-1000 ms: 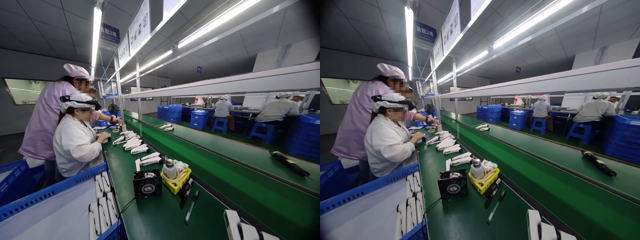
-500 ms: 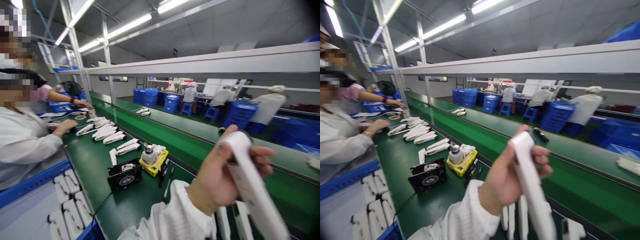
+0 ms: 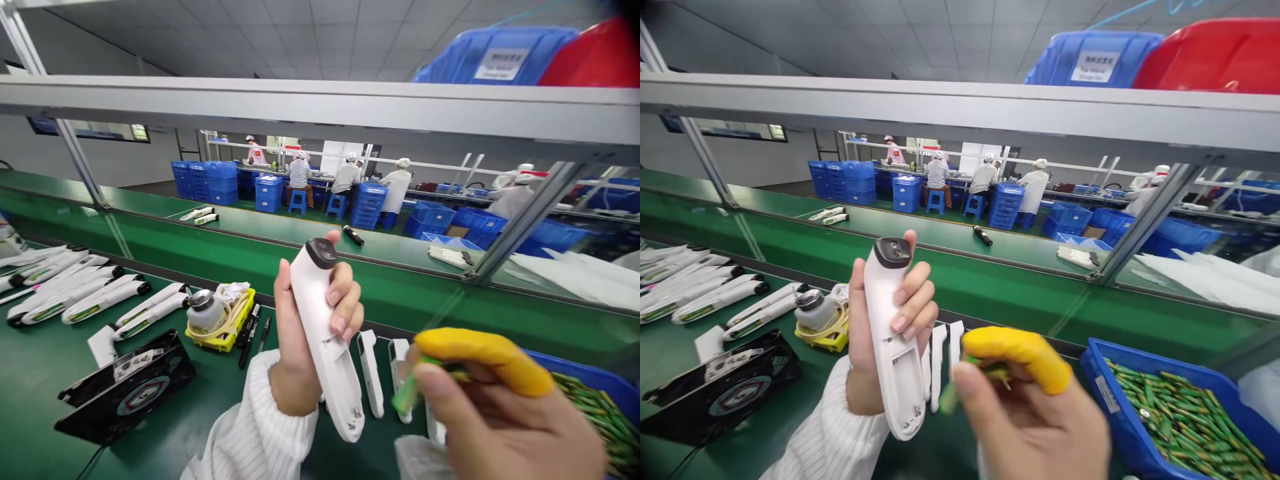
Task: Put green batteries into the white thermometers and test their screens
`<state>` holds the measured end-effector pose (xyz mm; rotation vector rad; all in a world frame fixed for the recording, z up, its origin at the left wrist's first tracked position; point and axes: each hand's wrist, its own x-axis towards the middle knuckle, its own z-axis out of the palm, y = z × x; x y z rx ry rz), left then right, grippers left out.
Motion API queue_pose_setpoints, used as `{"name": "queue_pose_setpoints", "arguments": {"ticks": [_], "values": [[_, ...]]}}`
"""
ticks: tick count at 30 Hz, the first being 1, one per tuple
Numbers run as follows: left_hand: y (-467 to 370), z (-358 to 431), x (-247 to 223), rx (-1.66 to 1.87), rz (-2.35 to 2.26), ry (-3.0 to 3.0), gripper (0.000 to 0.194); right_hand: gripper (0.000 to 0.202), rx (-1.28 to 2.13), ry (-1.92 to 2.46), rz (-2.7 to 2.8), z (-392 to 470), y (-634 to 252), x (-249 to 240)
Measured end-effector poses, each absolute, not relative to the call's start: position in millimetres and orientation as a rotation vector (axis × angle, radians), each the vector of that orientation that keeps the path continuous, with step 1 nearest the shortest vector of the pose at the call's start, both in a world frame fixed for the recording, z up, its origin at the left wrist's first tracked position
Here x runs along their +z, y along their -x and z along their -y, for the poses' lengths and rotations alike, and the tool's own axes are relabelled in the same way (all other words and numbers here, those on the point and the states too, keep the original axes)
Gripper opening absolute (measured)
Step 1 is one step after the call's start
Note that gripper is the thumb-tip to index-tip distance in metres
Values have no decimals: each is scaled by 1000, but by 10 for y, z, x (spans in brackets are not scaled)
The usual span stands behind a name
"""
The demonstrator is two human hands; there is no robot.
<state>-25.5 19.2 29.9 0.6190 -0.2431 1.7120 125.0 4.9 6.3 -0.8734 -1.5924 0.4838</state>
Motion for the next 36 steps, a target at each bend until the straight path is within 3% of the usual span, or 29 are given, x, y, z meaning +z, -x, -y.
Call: {"name": "queue_pose_setpoints", "arguments": {"ticks": [5, 9, 13, 16, 27, 36], "values": [[192, -174, 292, 1819, 121, -663, 61, 11, 129, 683, 1824, -5, -883, -5], [200, -124, 317, 1824, 69, -658, 60, 20, 182, 616, 1837, -19, -907, -141], [302, -119, 337, 1838, 143, -667, 56, 7, 200, 557, 1917, 19, -896, -161], [412, -155, 347, 1909, 177, -644, 54, 9, 203, 488, 2082, 34, -880, -90], [319, -164, 320, 1918, 145, -749, 55, 19, 1448, 350, 1603, 14, -975, 22], [346, -172, 324, 1889, 214, -663, 57, 14, 972, 490, 1987, -43, -981, 90]]}}
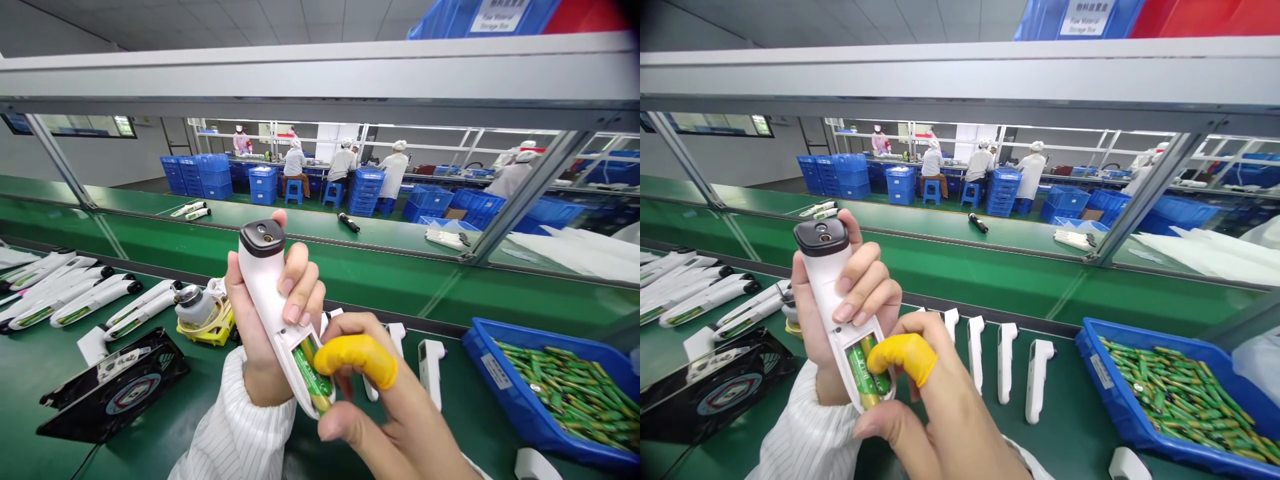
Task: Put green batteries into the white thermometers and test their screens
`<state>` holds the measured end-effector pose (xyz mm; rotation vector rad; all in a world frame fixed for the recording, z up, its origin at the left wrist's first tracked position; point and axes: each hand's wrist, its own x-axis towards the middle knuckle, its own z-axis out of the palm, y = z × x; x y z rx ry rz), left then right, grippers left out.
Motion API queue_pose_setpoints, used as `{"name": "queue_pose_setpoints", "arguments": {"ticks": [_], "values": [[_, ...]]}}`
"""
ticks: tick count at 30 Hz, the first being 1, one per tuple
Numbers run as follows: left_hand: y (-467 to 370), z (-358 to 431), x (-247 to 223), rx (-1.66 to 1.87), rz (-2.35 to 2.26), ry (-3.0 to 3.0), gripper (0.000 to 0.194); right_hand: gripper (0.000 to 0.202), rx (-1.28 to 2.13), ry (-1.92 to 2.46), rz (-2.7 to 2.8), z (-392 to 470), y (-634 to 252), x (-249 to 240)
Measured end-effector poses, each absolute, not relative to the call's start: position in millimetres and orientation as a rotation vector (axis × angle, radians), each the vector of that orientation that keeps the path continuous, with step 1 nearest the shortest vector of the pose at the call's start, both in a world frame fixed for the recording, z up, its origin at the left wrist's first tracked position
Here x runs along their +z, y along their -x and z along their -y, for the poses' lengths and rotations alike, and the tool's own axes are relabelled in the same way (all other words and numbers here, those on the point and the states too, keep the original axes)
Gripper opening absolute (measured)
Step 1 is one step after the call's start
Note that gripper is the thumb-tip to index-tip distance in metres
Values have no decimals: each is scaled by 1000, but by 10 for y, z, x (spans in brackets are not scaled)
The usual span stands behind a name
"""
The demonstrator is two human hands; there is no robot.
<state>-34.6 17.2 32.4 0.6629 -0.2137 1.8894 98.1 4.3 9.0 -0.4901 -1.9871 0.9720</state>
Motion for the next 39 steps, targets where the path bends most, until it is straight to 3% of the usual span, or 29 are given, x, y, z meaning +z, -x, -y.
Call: {"name": "queue_pose_setpoints", "arguments": {"ticks": [8, 11, 14, 19, 22, 27, 39], "values": [[279, -183, 298, 1838, 190, -738, 57, 26, 1001, 657, 2087, 11, -997, 42], [247, -201, 290, 1970, 97, -725, 60, 21, 964, 688, 2068, 15, -1026, 28], [217, -205, 292, 1934, 83, -709, 60, 14, 1184, 632, 1981, -14, -1012, 9], [187, -210, 287, 1892, -11, -738, 58, 20, 1584, 575, 1723, -63, -959, -6], [193, -247, 257, 2011, -348, -816, 47, 10, 1366, 616, 1800, -104, -977, 12], [253, -330, 211, 1980, -701, -1085, 32, 17, 856, 761, 1980, -201, -1013, 32], [284, -394, 176, 2002, -886, -1145, 22, 20, 928, 679, 2067, -315, -958, -10]]}}
